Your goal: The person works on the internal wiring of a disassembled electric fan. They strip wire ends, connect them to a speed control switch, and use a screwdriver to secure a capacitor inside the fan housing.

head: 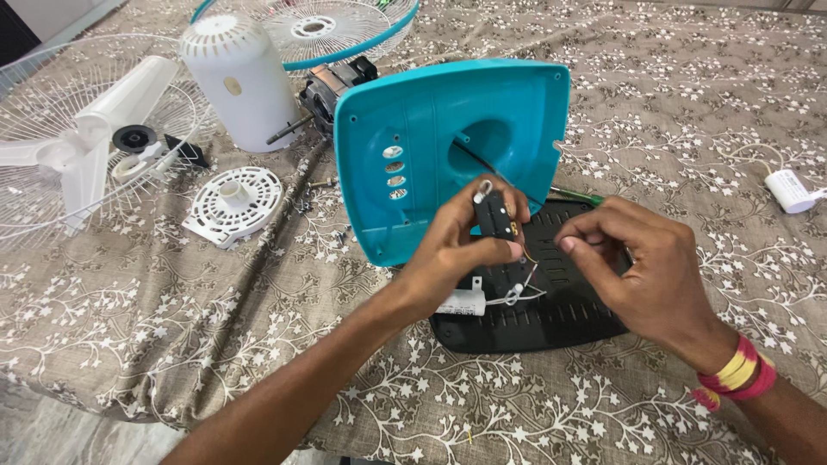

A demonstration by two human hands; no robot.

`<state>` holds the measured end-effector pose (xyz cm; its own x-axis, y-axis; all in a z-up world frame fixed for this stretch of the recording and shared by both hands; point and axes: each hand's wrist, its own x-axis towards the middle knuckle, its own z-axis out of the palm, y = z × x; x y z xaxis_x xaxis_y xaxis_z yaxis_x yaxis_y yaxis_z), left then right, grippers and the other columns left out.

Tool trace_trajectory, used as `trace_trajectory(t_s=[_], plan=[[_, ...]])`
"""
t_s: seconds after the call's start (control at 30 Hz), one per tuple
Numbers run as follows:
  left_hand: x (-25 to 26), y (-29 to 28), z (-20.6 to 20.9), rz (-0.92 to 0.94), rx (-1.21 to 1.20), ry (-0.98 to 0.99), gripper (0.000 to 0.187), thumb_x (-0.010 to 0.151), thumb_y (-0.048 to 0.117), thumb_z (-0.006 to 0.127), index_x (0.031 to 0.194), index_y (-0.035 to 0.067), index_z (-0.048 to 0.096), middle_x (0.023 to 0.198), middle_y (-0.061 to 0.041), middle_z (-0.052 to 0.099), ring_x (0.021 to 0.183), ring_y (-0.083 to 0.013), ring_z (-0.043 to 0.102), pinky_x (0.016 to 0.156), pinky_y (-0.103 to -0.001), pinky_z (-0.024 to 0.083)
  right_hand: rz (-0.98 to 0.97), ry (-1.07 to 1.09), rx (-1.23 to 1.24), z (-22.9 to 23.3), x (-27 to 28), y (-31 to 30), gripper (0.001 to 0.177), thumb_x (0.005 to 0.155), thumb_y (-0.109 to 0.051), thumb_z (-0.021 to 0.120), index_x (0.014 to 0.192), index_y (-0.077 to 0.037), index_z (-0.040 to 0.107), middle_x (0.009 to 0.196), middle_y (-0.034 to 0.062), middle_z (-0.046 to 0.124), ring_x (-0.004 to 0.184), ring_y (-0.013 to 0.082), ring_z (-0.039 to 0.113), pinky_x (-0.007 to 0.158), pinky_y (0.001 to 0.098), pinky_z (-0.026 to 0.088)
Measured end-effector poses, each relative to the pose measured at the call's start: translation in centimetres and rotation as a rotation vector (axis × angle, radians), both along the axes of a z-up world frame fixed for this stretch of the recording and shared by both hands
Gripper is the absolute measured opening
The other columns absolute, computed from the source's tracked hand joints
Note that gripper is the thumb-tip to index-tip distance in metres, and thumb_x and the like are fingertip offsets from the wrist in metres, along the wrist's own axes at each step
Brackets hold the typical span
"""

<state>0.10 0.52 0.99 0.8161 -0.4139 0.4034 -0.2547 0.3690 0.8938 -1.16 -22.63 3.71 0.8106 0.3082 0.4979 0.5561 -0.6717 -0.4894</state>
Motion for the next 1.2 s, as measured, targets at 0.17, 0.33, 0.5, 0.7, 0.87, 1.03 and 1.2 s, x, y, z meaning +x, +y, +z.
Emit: trace_trajectory(t_s=[0.17, 0.33, 0.5, 0.7, 0.87, 1.03, 1.2], plan=[[-0.3, -0.1, 0.2, 0.065, 0.087, -0.025, 0.03, 0.087, 0.012, 0.073, 0.109, 0.009, 0.052, 0.112, -0.004, 0.057, 0.104, -0.0121, 0.059, 0.091, -0.032, 0.055, -0.081, 0.048, -0.091, 0.0, 0.6, -0.5, 0.01, 0.083, -0.014, 0.082, 0.092, -0.011, 0.083, 0.06, 0.0023, 0.05, 0.051, 0.012, 0.046, 0.049, 0.0315, 0.035], [-0.2, 0.8, 0.9, 0.296, 0.191, -0.213, 0.029, 0.085, 0.016, 0.072, 0.106, 0.008, 0.054, 0.105, -0.003, 0.062, 0.097, -0.0116, 0.06, 0.089, -0.03, 0.051, -0.114, 0.131, -0.054, -0.2, 1.6, -1.4, 0.034, 0.071, -0.022, 0.089, 0.103, -0.015, 0.08, 0.057, 0.0008, 0.053, 0.052, 0.0094, 0.049, 0.047, 0.0302, 0.039], [-0.4, 1.3, 1.3, 0.552, 0.278, -0.34, 0.026, 0.086, 0.021, 0.072, 0.1, 0.006, 0.056, 0.081, -0.002, 0.058, 0.076, -0.0085, 0.055, 0.069, -0.027, 0.044, -0.118, 0.219, 0.099, -0.6, 3.3, -3.2, 0.041, 0.091, -0.032, 0.065, 0.127, -0.012, 0.068, 0.082, 0.002, 0.069, 0.054, 0.0102, 0.059, 0.048, 0.0282, 0.052], [0.5, 2.7, 2.0, 0.854, 0.268, -0.522, 0.02, 0.096, 0.025, 0.066, 0.087, 0.008, 0.06, 0.063, 0.002, 0.052, 0.051, -0.0088, 0.047, 0.047, -0.028, 0.033, -0.138, 0.361, 0.292, -1.8, 5.6, -5.5, 0.036, 0.109, -0.032, 0.046, 0.128, -0.007, 0.064, 0.098, 0.0076, 0.07, 0.063, 0.0132, 0.061, 0.054, 0.0307, 0.054], [0.0, 3.6, 3.0, 1.11, 0.277, -0.567, 0.021, 0.102, 0.021, 0.065, 0.088, 0.006, 0.058, 0.063, -0.002, 0.052, 0.054, -0.0086, 0.05, 0.051, -0.032, 0.036, -0.177, 0.345, 0.109, -2.4, 6.0, -4.8, 0.032, 0.098, -0.023, 0.062, 0.127, -0.009, 0.066, 0.103, 0.0075, 0.074, 0.072, 0.0163, 0.069, 0.06, 0.0332, 0.058], [-0.2, 2.7, 3.6, 0.79, 0.609, -0.525, 0.019, 0.096, 0.022, 0.069, 0.088, 0.005, 0.064, 0.066, -0.008, 0.067, 0.051, -0.0196, 0.063, 0.047, -0.037, 0.044, -0.148, 0.036, -0.003, -1.9, 4.7, -3.9, 0.029, 0.094, -0.019, 0.07, 0.12, -0.006, 0.071, 0.105, 0.0089, 0.077, 0.083, 0.017, 0.074, 0.071, 0.0326, 0.061], [0.1, 2.6, 3.0, 0.502, 1.184, -0.637, 0.021, 0.089, 0.024, 0.073, 0.084, 0.005, 0.069, 0.067, -0.013, 0.07, 0.059, -0.034, 0.069, 0.056, -0.049, 0.051, -0.123, -0.007, -0.079, -1.7, 4.3, -3.4, 0.027, 0.091, -0.018, 0.073, 0.116, -0.007, 0.072, 0.103, 0.0086, 0.077, 0.081, 0.017, 0.075, 0.069, 0.0325, 0.062]])
